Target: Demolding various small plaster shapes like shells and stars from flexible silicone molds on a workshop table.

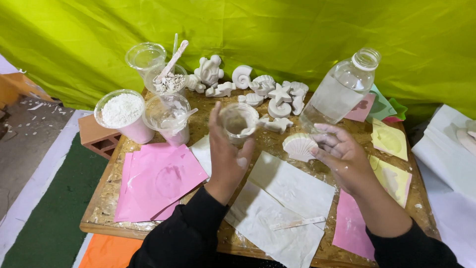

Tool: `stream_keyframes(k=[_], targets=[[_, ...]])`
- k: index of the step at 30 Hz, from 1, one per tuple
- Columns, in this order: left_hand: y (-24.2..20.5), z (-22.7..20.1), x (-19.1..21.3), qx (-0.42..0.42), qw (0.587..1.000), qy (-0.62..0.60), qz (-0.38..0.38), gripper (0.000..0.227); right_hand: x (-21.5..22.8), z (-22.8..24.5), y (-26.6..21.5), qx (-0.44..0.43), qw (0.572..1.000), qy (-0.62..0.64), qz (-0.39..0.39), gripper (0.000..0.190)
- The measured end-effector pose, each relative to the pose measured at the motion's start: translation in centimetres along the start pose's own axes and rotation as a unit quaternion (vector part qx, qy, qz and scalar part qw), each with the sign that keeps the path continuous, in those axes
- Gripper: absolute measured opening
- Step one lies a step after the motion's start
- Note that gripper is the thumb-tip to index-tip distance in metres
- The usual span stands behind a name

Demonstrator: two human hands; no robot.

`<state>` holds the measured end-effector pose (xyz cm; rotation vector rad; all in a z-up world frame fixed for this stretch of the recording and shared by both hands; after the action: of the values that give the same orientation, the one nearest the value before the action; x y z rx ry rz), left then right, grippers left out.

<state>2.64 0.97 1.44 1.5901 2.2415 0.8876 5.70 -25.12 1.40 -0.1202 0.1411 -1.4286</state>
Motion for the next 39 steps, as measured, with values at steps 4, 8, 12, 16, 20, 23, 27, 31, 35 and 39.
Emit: stream_keyframes(k=[4, 8, 12, 16, 20, 23, 27, 31, 35, 39], targets=[[-0.5, 0.1, -0.2, -0.09, 0.992, 0.016, -0.081, 0.088, -3.8, 3.3, 0.5, -0.005, 0.995, -0.097, -0.035, 0.055], [-1.5, 2.4, 0.5, -0.141, 0.976, 0.013, -0.166, 0.093, -5.4, 2.6, 4.1, 0.054, 0.992, -0.113, -0.022, 0.048], [-2.2, 2.5, 1.6, -0.154, 0.965, 0.018, -0.21, 0.096, -7.8, 2.1, 8.4, 0.104, 0.992, -0.078, 0.009, 0.05], [-2.5, 2.3, 1.9, -0.166, 0.95, 0.015, -0.265, 0.102, -10.4, 2.2, 11.6, 0.122, 0.989, -0.08, 0.032, 0.049], [-2.4, 1.9, 2.1, -0.163, 0.946, 0.044, -0.278, 0.102, -12.7, 1.4, 14.5, 0.123, 0.986, -0.09, 0.068, 0.049], [-2.2, 0.7, 2.0, -0.146, 0.948, 0.039, -0.28, 0.093, -14.5, 2.6, 15.0, 0.088, 0.979, -0.173, 0.07, 0.043], [-2.4, 0.4, 1.9, -0.147, 0.944, 0.069, -0.287, 0.078, -15.6, 2.9, 15.0, 0.045, 0.963, -0.26, 0.055, 0.031], [-2.4, 0.0, 2.0, -0.073, 0.958, 0.016, -0.275, 0.088, -16.1, 2.6, 15.2, 0.039, 0.964, -0.26, 0.05, 0.032], [-2.2, -0.4, 1.9, -0.08, 0.958, 0.001, -0.274, 0.087, -16.7, 2.5, 15.0, 0.033, 0.957, -0.285, 0.041, 0.028], [-2.2, -0.3, 1.7, -0.077, 0.958, 0.01, -0.276, 0.087, -16.9, 1.0, 16.1, 0.065, 0.956, -0.282, 0.049, 0.021]])
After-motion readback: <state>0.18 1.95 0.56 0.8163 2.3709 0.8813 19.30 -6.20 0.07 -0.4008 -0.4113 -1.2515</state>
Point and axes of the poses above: each hand's wrist, its own y-axis towards the middle knuckle, its own x-axis out of the back of the hand, z = x × y, the point moved 2 cm from there along y, towards the middle knuckle, and after that the axes turned 9 degrees about -x, right-handed, at the moved point
